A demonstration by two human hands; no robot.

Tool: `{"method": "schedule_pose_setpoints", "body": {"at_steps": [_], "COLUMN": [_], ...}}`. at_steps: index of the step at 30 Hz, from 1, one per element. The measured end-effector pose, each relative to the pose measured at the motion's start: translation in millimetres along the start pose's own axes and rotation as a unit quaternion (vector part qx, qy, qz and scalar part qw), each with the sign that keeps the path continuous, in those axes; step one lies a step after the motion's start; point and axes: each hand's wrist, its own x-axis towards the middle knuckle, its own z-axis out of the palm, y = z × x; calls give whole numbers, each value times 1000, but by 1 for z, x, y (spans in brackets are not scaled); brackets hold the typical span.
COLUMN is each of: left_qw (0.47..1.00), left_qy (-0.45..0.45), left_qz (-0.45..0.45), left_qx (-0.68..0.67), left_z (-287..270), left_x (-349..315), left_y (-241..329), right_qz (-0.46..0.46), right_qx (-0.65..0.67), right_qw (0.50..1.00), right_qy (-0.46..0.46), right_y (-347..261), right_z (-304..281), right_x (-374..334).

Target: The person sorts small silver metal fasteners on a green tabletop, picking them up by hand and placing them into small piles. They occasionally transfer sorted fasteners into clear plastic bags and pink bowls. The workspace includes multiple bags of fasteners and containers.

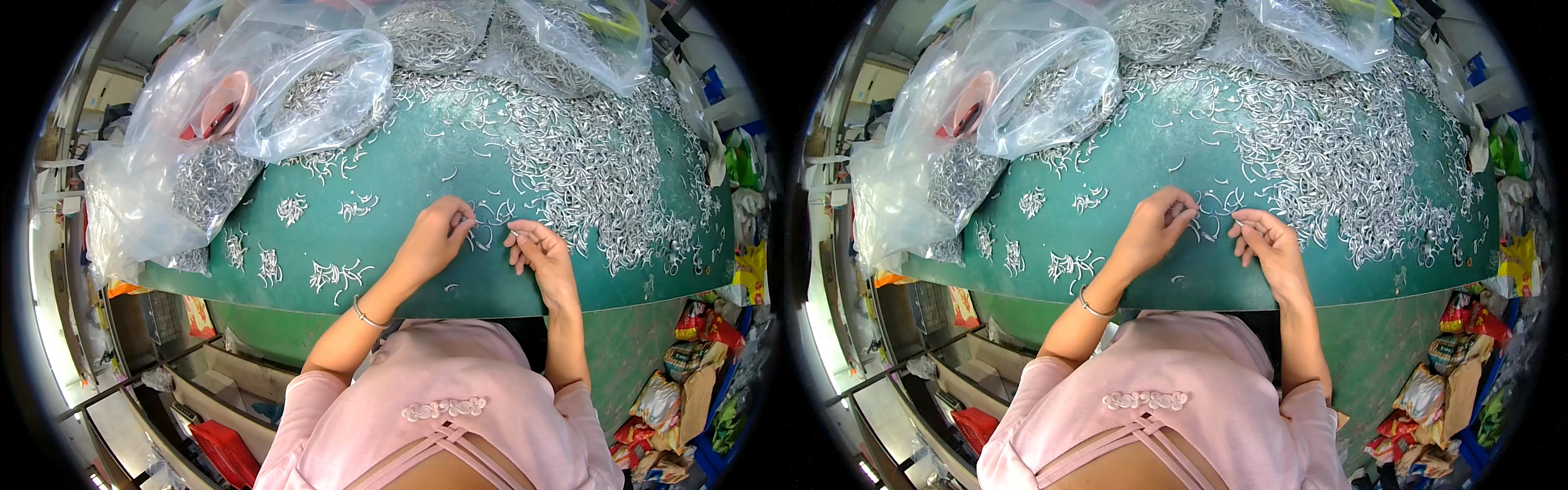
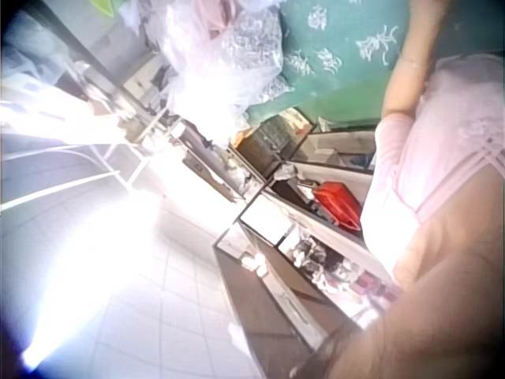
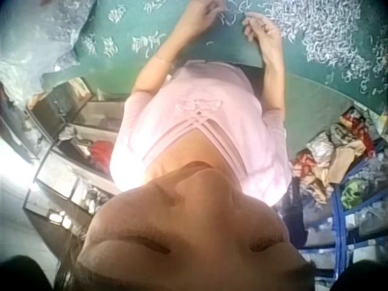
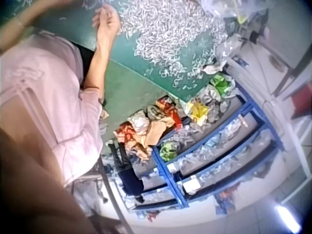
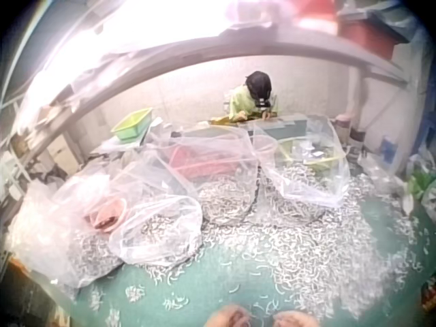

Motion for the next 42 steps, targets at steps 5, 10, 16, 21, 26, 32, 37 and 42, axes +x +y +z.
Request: {"method": "schedule_pose_setpoints", "body": {"at_steps": [5, 10, 16, 21, 26, 32, 37, 42], "left_qw": [909, 988, 994, 990, 995, 899, 969, 999], "left_qy": [-63, 28, 76, 115, 105, 4, 23, 34], "left_qz": [-233, -72, 0, -42, 4, -176, -131, -10], "left_qx": [-339, -136, -78, -73, 0, -402, -211, -10], "left_z": [-7, 21, 24, 14, 12, 9, 6, 10], "left_x": [-10, -21, -24, -25, -31, -27, -30, -34], "left_y": [2, 19, 26, 20, 12, 3, -5, -2], "right_qz": [10, 16, 33, 58, 58, 70, 71, 42], "right_qx": [73, 250, 343, 355, 350, 384, 361, 283], "right_qw": [996, 966, 937, 930, 934, 919, 929, 958], "right_qy": [-42, -62, -64, -70, -50, -53, -44, -25], "right_y": [3, 14, 14, 9, 3, 10, 6, -5], "right_z": [1, 21, 28, 25, 27, 21, 9, -1], "right_x": [2, 8, 6, 6, 3, 4, 1, -4]}}
